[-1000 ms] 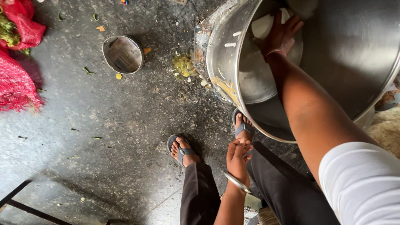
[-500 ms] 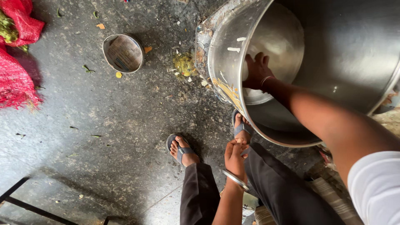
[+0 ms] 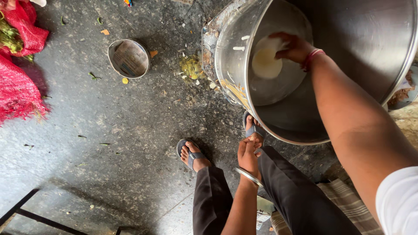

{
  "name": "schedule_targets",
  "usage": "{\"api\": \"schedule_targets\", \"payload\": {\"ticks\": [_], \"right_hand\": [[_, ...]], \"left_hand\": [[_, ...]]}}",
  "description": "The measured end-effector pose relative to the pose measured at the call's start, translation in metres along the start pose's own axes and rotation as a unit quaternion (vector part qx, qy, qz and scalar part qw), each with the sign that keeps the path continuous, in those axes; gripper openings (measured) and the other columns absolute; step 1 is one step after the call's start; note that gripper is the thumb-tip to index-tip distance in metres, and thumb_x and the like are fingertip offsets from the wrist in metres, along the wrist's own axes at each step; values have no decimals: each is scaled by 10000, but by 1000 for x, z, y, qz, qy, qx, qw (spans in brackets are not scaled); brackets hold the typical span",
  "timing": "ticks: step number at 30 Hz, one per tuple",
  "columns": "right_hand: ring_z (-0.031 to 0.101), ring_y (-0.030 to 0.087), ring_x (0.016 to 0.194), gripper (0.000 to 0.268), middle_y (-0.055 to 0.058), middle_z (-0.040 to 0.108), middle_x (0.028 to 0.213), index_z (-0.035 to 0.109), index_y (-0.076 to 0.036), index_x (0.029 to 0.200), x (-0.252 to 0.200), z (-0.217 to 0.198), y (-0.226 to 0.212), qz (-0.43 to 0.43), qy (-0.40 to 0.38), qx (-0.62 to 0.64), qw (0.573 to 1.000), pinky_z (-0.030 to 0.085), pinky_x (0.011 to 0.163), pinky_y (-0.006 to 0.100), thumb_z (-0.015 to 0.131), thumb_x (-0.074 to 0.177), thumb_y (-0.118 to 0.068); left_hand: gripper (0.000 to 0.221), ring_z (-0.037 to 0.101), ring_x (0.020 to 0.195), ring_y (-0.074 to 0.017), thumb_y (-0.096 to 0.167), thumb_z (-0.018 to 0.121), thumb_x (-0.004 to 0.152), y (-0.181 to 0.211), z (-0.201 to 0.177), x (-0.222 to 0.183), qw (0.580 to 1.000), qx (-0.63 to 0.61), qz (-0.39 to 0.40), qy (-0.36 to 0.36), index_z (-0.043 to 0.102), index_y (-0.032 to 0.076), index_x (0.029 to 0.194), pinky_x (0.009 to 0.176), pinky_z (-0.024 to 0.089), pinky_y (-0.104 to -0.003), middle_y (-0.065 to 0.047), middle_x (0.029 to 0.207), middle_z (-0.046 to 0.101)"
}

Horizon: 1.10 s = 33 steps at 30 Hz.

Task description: The person fills a white cup with water from a tap, carries it across the room, and pours the water into a large metal mixing container, repeating this action and stirring the contents with their hand.

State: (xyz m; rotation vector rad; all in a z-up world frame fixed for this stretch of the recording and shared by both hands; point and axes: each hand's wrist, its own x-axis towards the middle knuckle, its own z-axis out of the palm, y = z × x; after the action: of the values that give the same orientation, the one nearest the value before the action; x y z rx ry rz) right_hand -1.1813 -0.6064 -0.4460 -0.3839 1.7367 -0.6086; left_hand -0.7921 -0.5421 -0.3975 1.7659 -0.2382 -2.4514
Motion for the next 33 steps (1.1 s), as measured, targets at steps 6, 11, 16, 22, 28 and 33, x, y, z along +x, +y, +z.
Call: {"api": "schedule_targets", "payload": {"ticks": [6, 11, 16, 22, 28, 33], "right_hand": [[295, 452, 1430, 946, 271, 352, 1527, 524, -216, 1504, 14, 15, 18, -81, 385, -329, 858, 444, 1177, 507, 1007, 699, -338], [305, 512, 1379, 933, 288, 307, 1482, 427, -235, 1479, 49, 77, 15, 35, 434, -378, 817, 516, 962, 614, 954, 717, -337], [226, 629, 1342, 1044, 384, 183, 1494, 141, -223, 1638, 32, 128, -22, 94, 208, -325, 918, 660, 575, 591, 730, 784, -108], [551, 339, 1275, 849, 165, 400, 1523, 268, -235, 1578, -44, 116, -73, 53, -20, -95, 994, 584, 935, 535, 665, 835, -129], [513, 333, 1372, 788, 232, 462, 1523, 447, -90, 1548, -165, 111, -76, -84, -21, 389, 917, 453, 1136, 475, 400, 771, 34], [435, 375, 1446, 741, 225, 456, 1542, 393, -39, 1550, -316, 135, -97, -156, 66, 494, 853, 335, 1216, 522, 443, 812, -84]], "left_hand": [[177, 631, 905, -107, 265, 592, 982, -3, -2, -4, 1000, 3, -3, -4, 618, 107, 1060, 751, 434, -282, -3, 961, 682], [215, 638, 908, -120, 294, 594, 995, -2, -1, -7, 1000, 15, -7, -7, 632, 90, 1051, 755, 448, -298, -23, 964, 696], [217, 654, 929, -120, 299, 580, 979, -16, -14, -4, 997, 58, -38, 27, 628, 102, 1058, 773, 463, -300, -19, 971, 706], [146, 591, 866, -133, 168, 651, 986, -60, -58, -34, 991, 78, 111, 6, 641, 35, 1046, 775, 459, -270, -55, 917, 661], [162, 588, 826, -93, 110, 604, 957, 2, -126, -115, 979, 118, 153, 66, 662, 49, 1095, 753, 480, -249, -9, 910, 663], [168, 576, 760, -111, 126, 602, 959, 55, -182, -191, 971, 116, 195, 72, 662, 29, 1083, 672, 458, -263, -37, 880, 674]]}}
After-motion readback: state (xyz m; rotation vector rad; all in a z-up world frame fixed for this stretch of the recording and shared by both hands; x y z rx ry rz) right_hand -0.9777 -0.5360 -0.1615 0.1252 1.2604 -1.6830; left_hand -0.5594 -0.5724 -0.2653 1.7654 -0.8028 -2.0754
